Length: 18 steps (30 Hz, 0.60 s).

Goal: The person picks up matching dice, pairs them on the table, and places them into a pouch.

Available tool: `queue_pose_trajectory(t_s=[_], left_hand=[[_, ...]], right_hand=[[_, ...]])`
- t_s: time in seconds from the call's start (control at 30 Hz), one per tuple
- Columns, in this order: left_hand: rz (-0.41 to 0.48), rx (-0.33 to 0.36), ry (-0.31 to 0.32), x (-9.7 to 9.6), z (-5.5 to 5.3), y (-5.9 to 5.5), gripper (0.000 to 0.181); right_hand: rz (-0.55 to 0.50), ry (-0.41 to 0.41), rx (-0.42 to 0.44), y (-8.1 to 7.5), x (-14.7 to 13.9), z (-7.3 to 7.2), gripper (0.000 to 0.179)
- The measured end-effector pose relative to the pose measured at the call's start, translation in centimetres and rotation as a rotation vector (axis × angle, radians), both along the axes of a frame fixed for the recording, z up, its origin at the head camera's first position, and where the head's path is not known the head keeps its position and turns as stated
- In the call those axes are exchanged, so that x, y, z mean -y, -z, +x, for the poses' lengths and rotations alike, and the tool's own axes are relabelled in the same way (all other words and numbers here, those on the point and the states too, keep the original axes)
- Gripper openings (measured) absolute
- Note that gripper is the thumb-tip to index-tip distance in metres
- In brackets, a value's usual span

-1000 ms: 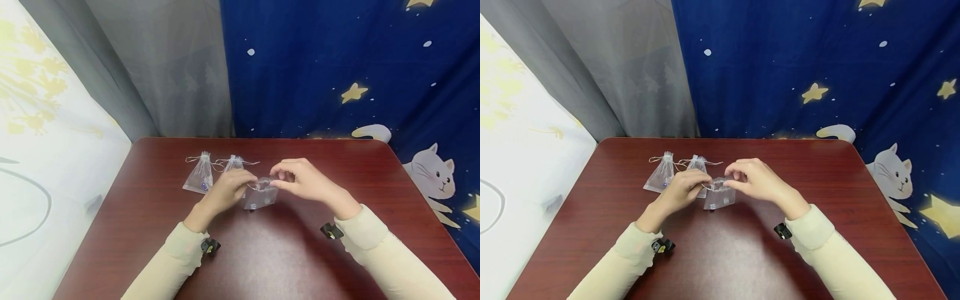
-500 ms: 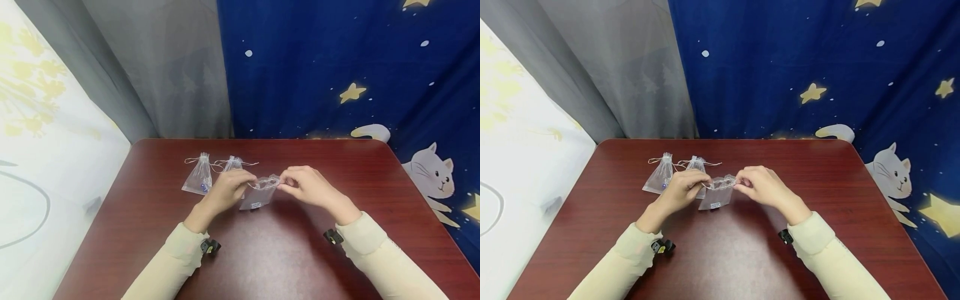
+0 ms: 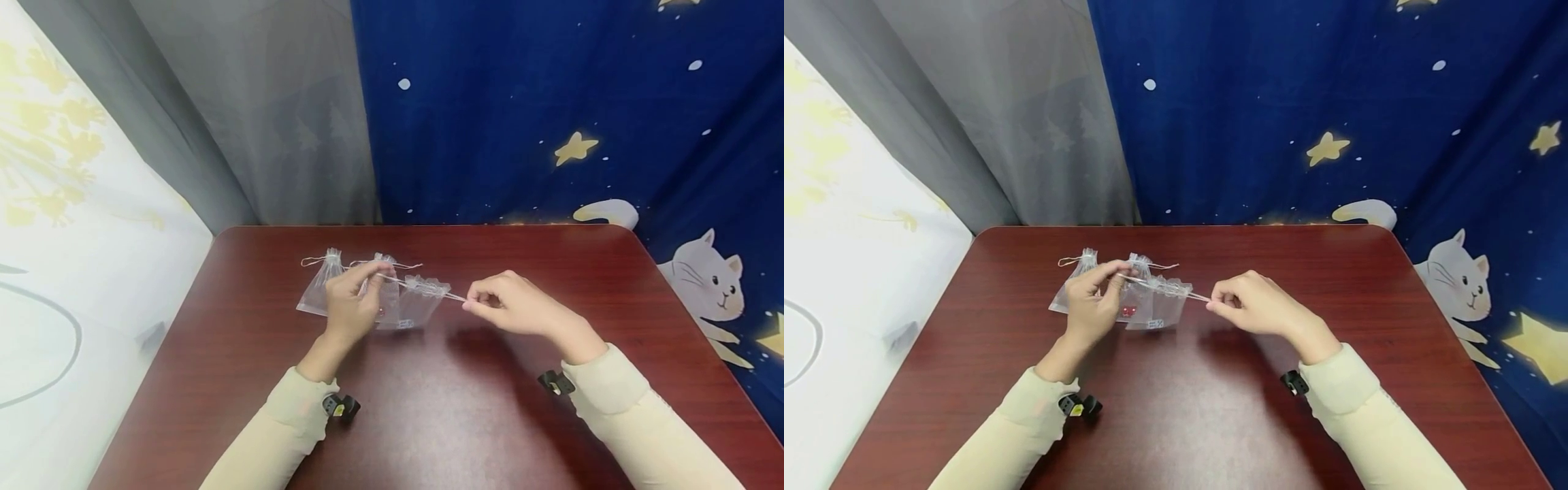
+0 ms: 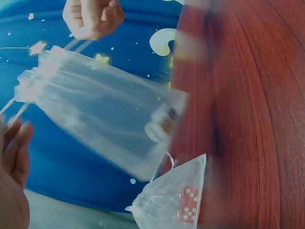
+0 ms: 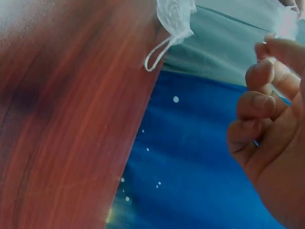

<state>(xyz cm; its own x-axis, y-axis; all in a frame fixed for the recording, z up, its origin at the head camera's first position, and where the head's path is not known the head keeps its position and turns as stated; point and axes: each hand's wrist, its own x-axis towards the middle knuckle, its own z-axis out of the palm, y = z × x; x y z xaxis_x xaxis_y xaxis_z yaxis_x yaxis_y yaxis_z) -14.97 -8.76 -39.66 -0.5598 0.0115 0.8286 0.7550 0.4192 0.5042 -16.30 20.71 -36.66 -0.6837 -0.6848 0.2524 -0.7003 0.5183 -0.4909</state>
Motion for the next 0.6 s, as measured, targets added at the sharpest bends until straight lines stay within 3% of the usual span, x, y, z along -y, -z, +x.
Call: queue_pose_trajectory(t_s=[0.1,0.2,0.43,0.6], left_hand=[[0.071,0.012,-0.108,0.3,-0.1,0.4,0.011],[0.110,0.084,-0.155,0.4,-0.1,0.9,0.010],[0.249,0.453,-0.101,-0.5,0.4,1.6,0.012],[0.247,0.590,-0.056,-1.1,0.4,1.8,0.013]], right_hand=[[-0.070,0.030,-0.032,-0.4,-0.7,-0.1,0.022],[-0.139,0.081,-0.068,-0.8,-1.4,-0.1,0.026],[-0.199,0.113,-0.108,-0.4,-2.0,-0.2,0.037],[-0.212,0.157,-0.135,0.2,-2.3,-0.3,0.040]])
